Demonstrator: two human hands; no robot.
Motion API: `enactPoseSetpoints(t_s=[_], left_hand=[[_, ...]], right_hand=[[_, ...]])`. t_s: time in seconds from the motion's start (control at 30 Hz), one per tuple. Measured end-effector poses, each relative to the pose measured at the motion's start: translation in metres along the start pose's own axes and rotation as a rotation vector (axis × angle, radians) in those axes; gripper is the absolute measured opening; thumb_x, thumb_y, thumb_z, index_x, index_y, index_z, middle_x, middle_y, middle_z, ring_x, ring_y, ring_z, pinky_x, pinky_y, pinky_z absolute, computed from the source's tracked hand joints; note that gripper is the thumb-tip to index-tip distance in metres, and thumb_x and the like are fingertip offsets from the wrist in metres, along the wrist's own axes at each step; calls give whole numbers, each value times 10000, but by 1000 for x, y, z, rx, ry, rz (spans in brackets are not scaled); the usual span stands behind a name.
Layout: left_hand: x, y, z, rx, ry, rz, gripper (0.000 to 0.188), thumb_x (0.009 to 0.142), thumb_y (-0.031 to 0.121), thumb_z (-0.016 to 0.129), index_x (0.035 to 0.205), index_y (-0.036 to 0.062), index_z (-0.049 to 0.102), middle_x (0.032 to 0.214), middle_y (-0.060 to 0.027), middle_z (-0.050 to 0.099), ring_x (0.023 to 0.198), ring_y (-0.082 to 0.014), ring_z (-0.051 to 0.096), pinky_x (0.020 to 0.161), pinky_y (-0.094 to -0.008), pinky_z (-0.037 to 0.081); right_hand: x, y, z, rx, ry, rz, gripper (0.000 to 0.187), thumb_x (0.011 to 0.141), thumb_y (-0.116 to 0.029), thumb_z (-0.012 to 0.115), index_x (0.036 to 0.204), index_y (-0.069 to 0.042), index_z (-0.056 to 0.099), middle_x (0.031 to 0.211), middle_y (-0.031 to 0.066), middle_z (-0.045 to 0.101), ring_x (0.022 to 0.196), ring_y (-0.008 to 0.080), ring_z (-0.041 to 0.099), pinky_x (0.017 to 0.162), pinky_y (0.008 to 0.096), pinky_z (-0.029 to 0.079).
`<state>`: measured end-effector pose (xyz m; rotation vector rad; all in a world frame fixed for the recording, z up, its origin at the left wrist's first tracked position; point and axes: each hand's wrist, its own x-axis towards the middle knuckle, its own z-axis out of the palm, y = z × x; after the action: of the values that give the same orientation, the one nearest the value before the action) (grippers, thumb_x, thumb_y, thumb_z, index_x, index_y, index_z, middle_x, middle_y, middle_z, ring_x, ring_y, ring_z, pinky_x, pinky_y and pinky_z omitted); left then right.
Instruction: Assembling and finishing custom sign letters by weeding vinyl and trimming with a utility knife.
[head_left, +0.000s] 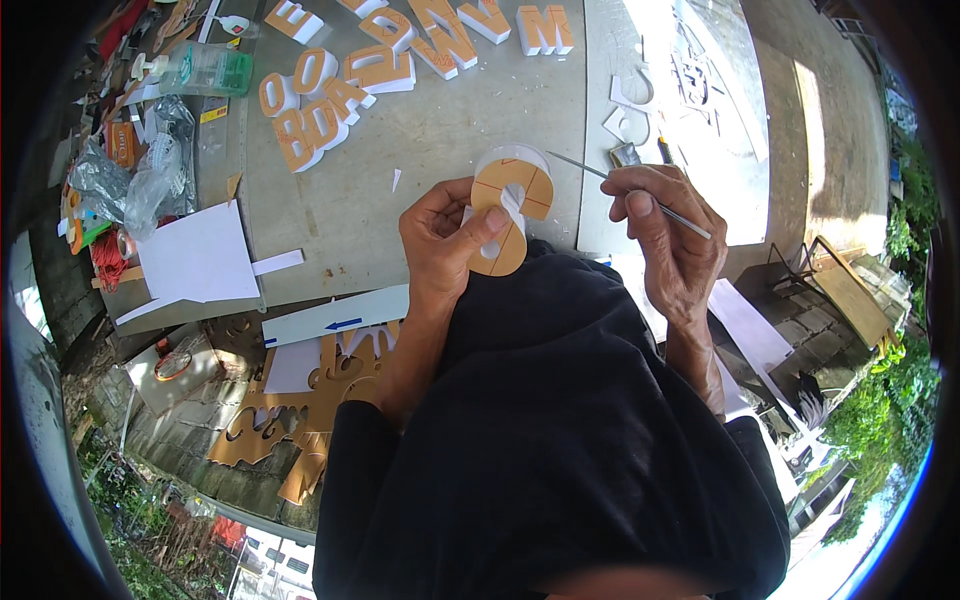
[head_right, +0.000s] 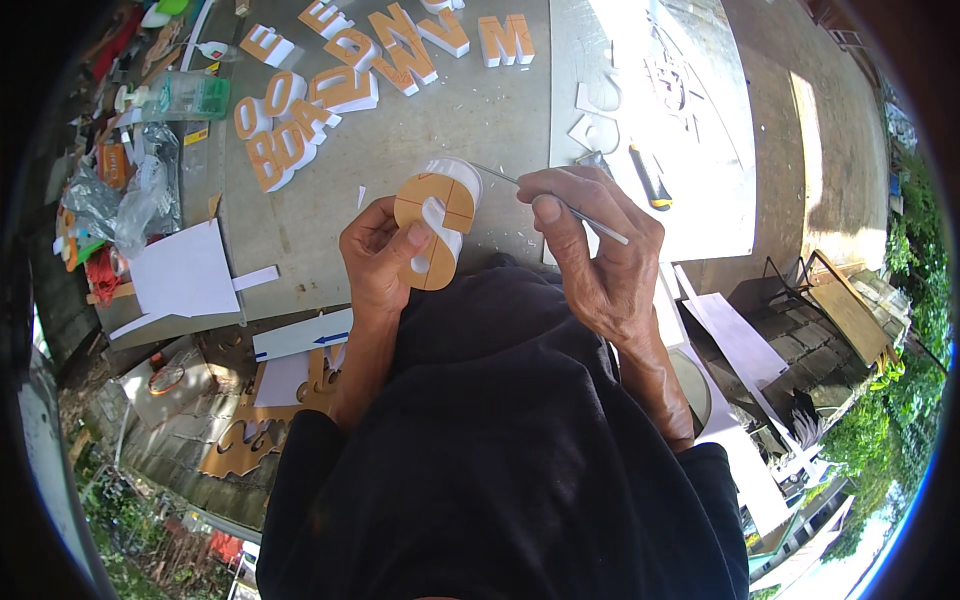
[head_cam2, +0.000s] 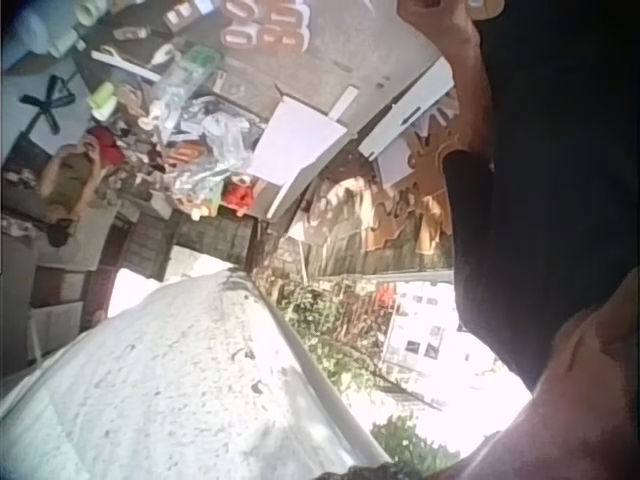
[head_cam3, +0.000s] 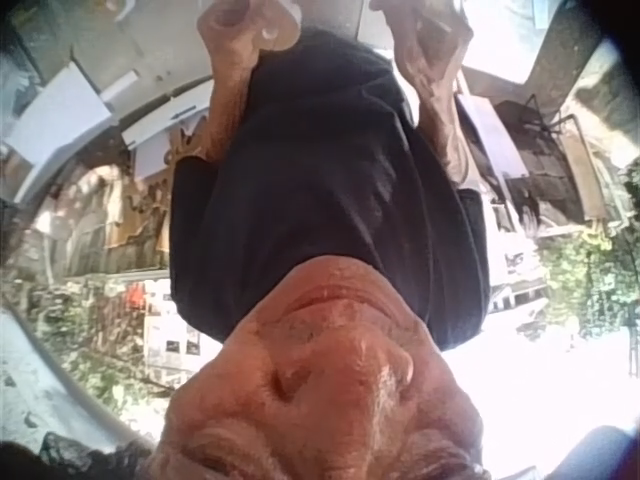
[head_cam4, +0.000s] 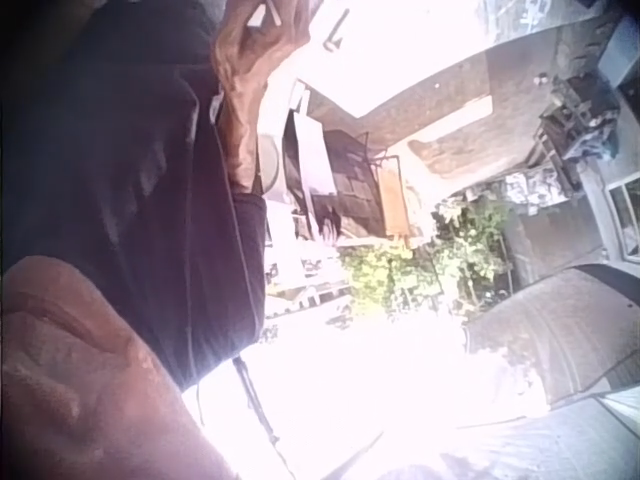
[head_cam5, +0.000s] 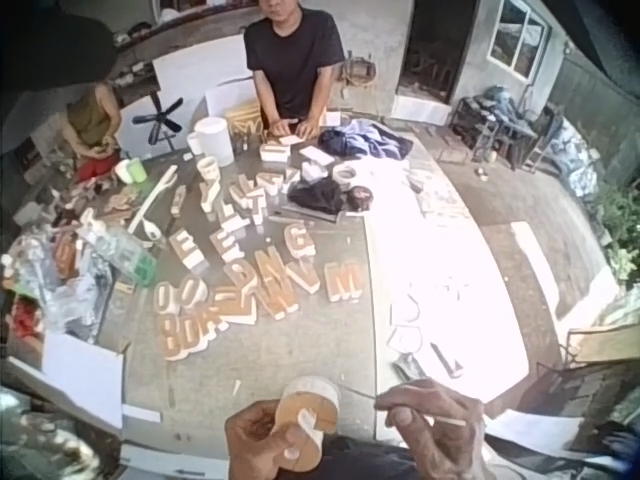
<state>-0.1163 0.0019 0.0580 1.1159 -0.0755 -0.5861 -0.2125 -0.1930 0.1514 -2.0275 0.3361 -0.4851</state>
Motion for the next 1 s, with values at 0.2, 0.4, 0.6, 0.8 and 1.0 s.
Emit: enactPoseSetpoints(t_s=[0.2, 0.4, 0.6, 0.8, 1.0], left_hand=[[0, 14, 2, 569, -140, 416, 489, 710, 214, 917, 1066, -31, 689, 881, -146, 735, 783, -199, 727, 650, -318, 573], [1, 31, 12, 821, -233, 661, 540, 669, 293, 931, 1040, -1, 672, 864, -173, 718, 737, -270, 740, 600, -350, 574], [3, 36, 14, 684, -271, 540, 506, 679, 280, 927, 1017, -18, 697, 877, -177, 732, 761, -266, 745, 638, -345, 584], [-3, 30, 7, 446, -256, 298, 544, 681, 254, 933, 1054, -65, 698, 900, -159, 741, 804, -194, 722, 696, -319, 572], [-5, 33, 18, 744, -269, 511, 566, 687, 266, 916, 1119, -11, 675, 911, -195, 731, 794, -291, 746, 697, -382, 594]], right_hand=[[15, 4, -9, 217, -49, 41, 311, 1018, -322, 579, 1063, -47, 718, 978, 102, 728, 817, 182, 683, 674, 322, 537], [17, 18, -8, 272, -186, 139, 367, 968, -293, 652, 1186, 2, 668, 1090, 153, 701, 997, 235, 687, 867, 358, 535], [13, 29, -7, 273, -231, 10, 408, 882, -186, 748, 1221, 15, 643, 1146, 160, 661, 1000, 236, 675, 892, 368, 550], [14, 38, -22, 385, -178, 8, 271, 987, -168, 621, 1173, 25, 657, 910, 161, 696, 788, 235, 704, 698, 365, 587], [7, 43, -2, 444, -145, 121, 416, 940, -269, 682, 1215, 36, 617, 1075, 187, 699, 977, 284, 699, 830, 429, 590]])
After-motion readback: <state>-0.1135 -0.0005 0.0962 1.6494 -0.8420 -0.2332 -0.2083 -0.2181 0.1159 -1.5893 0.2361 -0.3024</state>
